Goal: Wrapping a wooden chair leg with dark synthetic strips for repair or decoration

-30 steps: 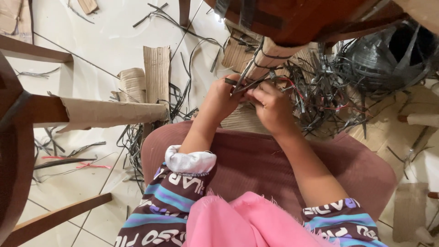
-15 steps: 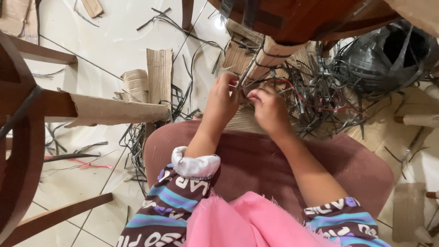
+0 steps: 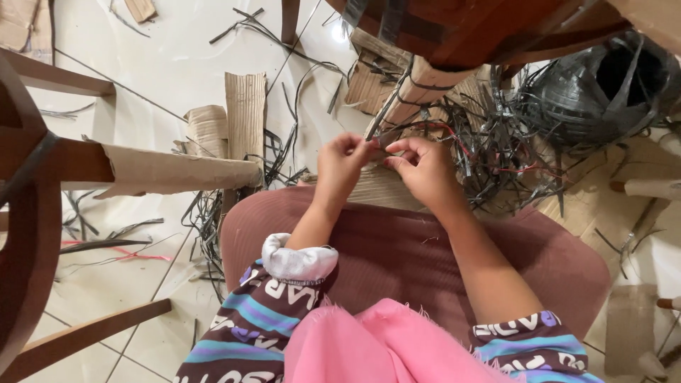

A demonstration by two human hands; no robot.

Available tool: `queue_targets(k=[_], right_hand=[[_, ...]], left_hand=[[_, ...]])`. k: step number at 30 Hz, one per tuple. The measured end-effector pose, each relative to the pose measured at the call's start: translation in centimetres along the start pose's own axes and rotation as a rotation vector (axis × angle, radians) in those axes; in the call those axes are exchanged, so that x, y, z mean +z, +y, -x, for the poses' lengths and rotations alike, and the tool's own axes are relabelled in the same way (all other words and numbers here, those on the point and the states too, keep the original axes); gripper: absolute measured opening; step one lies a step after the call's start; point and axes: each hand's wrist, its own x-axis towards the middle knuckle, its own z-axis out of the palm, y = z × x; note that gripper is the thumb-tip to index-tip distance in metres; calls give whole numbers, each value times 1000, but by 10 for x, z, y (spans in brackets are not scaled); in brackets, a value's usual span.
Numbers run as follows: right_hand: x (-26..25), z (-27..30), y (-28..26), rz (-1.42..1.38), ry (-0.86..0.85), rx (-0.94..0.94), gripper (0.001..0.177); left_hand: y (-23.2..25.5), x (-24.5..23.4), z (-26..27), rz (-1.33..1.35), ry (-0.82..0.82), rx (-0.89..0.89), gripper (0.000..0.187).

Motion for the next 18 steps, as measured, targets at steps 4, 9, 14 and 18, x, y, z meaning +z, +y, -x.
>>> queue_targets(k=[4,9,14,18], right_hand=[[-1,-3,11,110,38,-62,17],[7,-7,25,135,3,-69,11],[9,-40,61,215,128,-198,4],[1,-58,64,228,247,-219,13]], left_hand=[[10,4,-3,545,77,-75,19],[-24,1,-38,1071,-86,-188,26],[-19,-7,-37,1031,-193,-218,28],[4,-10,-23,839,-307,-341,18]])
